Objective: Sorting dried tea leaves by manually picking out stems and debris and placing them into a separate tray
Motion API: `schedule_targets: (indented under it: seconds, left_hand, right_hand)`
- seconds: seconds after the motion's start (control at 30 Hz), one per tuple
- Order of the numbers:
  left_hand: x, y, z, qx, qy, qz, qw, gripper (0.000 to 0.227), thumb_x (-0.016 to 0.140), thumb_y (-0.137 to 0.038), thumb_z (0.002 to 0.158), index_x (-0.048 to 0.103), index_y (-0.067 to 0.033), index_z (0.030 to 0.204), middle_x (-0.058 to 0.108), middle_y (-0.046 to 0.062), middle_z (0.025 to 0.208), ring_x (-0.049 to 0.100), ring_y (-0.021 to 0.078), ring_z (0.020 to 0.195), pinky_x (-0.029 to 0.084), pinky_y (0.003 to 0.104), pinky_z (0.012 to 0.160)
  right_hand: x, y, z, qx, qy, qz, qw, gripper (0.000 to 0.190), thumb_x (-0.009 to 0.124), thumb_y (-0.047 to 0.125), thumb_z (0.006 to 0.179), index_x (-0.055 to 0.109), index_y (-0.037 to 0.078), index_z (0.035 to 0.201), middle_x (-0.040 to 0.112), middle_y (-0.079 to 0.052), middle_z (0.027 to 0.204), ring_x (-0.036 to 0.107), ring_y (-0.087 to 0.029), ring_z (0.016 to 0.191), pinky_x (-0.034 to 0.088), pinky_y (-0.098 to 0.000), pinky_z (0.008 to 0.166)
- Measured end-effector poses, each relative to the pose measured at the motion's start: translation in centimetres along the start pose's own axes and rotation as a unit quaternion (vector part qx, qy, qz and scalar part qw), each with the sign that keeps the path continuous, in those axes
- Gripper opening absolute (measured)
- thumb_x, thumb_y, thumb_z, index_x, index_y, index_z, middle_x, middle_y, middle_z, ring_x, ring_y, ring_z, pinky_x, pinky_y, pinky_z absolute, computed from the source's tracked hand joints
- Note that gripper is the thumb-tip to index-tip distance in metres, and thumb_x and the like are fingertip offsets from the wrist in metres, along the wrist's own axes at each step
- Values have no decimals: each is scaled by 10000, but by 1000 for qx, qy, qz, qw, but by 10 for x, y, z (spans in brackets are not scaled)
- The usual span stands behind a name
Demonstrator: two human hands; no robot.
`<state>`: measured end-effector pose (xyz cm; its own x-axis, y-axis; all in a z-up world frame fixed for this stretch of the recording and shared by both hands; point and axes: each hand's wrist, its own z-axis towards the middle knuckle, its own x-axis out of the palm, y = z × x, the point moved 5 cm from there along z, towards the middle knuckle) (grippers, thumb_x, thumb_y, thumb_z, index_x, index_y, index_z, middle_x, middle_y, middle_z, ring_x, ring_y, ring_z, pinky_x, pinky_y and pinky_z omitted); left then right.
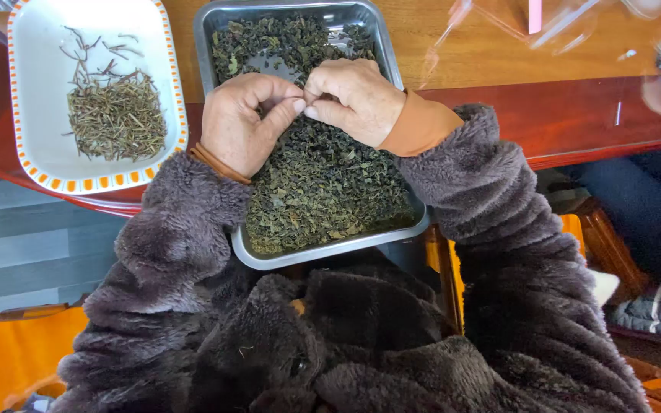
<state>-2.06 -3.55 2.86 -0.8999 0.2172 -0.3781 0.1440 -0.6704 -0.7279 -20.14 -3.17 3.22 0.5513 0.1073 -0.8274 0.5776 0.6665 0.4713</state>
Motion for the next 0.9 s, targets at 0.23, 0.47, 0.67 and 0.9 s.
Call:
schedule_targets:
  seconds: [0.23,0.47,0.67,0.9]
  left_hand:
    - [-13,13,-13,-58,-9,-45,997,104,682,-118,1052,748,-61,1107,747,40,1011,692,151,914,585,333,817]
    - [-34,4,-26,-41,-38,-33,998,49,673,-3,1054,720,-4,1066,734,118,970,690,199,868,600,341,797]
    - [-46,6,-46,-45,-54,43,997,71,714,-85,1048,747,-22,1054,752,101,988,703,203,881,568,343,775]
    - [-38,6,-64,-32,-8,152,988,102,718,-139,1035,716,-149,933,750,0,880,694,189,764,368,648,1127]
  right_hand:
    - [-9,14,5,-14,-15,15,1000,136,690,-49,944,678,86,951,703,-54,893,675,-204,790,539,-381,740]
    - [27,34,24,109,131,-122,978,303,722,418,914,689,237,1155,640,-44,1173,561,-303,1126,258,-600,1091]
    - [40,8,48,128,175,-174,960,303,745,413,913,701,246,1161,648,12,1019,610,-246,996,318,-569,1026]
    - [2,-56,35,284,91,-199,934,74,817,308,902,763,298,952,750,29,973,646,-285,994,339,-557,1063]
